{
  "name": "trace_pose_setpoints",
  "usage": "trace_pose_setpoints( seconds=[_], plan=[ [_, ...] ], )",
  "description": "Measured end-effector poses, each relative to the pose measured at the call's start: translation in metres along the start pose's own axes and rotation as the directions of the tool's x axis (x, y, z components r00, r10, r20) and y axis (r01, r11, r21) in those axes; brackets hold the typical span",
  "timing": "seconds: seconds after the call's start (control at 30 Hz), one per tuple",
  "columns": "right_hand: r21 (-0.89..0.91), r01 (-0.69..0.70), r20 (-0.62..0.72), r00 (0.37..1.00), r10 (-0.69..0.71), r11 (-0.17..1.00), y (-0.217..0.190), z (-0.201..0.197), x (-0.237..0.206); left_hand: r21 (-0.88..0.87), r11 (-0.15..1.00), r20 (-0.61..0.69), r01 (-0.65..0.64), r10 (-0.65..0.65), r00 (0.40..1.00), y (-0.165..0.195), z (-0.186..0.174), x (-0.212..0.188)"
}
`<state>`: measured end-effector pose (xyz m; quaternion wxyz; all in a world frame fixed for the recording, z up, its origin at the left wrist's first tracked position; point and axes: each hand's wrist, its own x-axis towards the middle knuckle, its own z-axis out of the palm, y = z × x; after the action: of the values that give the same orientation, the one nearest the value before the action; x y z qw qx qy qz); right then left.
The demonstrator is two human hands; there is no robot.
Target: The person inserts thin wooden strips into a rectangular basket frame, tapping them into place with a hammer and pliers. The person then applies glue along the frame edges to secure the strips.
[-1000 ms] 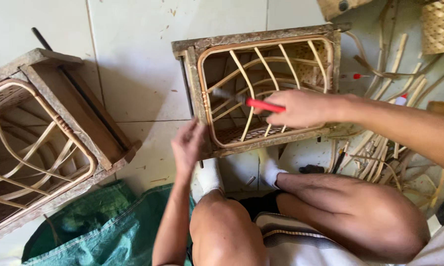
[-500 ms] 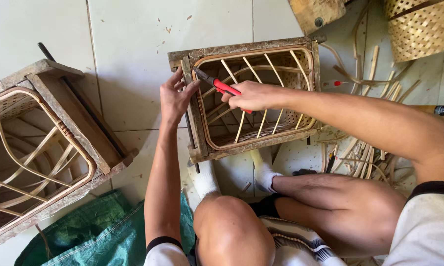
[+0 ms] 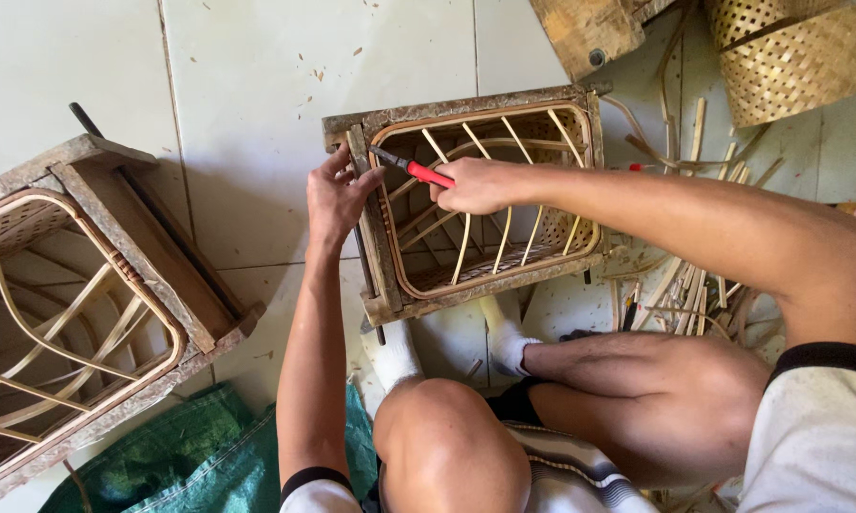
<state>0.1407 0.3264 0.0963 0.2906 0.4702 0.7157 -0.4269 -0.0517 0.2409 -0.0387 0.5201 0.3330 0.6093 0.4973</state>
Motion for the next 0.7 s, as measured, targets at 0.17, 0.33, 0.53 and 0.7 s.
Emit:
trace_pose_setpoints(
  seconds=[0.17, 0.33, 0.53, 0.7],
  plan=[
    [-0.123, -0.048, -0.016, 0.999, 0.047, 0.991, -0.001, -0.004, 0.001, -0.017, 1.0, -0.014, 0.026, -0.027, 1.0, -0.003, 0.0, 0.0],
    [-0.207, -0.063, 0.023, 0.997, 0.069, 0.976, 0.001, -0.01, 0.004, -0.028, 0.998, -0.01, 0.051, -0.051, 0.999, -0.003, 0.002, 0.001],
    [0.231, -0.179, 0.128, 0.98, 0.153, 0.956, 0.01, -0.003, -0.01, 0.141, 0.987, -0.035, 0.071, -0.067, 0.997, 0.002, 0.002, -0.005],
    [0.493, -0.178, 0.155, 0.981, 0.116, 0.851, 0.017, 0.008, -0.016, 0.479, 0.868, -0.172, -0.133, 0.241, 0.955, 0.005, 0.029, -0.019]
  ],
)
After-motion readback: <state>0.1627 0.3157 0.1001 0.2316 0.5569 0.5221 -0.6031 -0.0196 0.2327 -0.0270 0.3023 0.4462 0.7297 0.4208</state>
